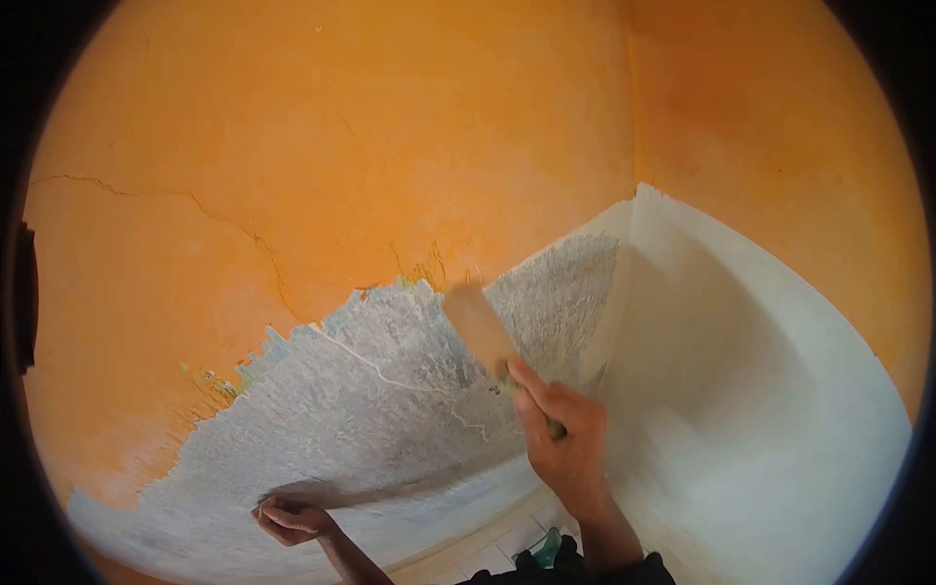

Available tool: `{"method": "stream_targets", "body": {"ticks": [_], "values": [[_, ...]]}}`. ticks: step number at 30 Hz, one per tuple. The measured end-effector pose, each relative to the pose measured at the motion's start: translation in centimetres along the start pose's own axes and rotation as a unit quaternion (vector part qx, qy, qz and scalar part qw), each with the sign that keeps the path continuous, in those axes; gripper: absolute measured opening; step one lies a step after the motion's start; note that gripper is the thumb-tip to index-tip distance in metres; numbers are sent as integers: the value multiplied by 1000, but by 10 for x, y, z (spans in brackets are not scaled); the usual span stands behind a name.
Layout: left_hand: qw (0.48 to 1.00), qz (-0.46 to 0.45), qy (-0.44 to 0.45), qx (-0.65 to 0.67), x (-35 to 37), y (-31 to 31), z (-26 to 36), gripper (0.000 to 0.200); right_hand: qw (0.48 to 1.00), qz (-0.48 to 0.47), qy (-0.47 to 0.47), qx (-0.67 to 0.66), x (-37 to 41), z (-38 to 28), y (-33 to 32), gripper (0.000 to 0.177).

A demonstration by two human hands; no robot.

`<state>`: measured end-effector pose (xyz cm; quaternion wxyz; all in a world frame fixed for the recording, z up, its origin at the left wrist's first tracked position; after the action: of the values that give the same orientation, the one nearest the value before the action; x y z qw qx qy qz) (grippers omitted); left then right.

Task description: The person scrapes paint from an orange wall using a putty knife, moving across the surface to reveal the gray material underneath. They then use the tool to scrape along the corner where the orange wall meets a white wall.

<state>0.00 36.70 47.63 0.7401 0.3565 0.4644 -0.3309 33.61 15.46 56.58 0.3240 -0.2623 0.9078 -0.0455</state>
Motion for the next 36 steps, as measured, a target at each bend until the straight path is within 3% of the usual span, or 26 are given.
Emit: {"method": "stream_targets", "body": {"ticks": [4,21,24,28,29,36], "values": [[1000,4,6,2,0,3,-4,30,999,-36,12,-2,19,9,7,30],[1000,-18,-21,-2,-7,3,12,29,999,13,-21,-29,-9,-12,1,31],[998,-5,58,18,0,-1,-6,29,1000,9,-6,-14,15,3,7,32],[1000,-15,-1,-5,1,-3,-4,30,996,-3,1,85,13,-14,-7,34],[1000,-4,27,-3,-1,0,0,29,996,-8,-6,93,12,-12,-6,35],[1000,-15,-8,-5,-3,1,6,30,994,-31,11,104,20,-10,1,38]]}}
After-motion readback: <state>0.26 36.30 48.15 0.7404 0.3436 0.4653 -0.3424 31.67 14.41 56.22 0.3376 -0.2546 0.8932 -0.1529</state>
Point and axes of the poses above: each hand's wrist, its own x-axis away from the middle knuckle, its own y-axis out of the palm, z = x × y, the point moved 6 cm from there along -x, towards the middle knuckle, and after that the axes turned 9 degrees about -z, right-handed, at the moved point
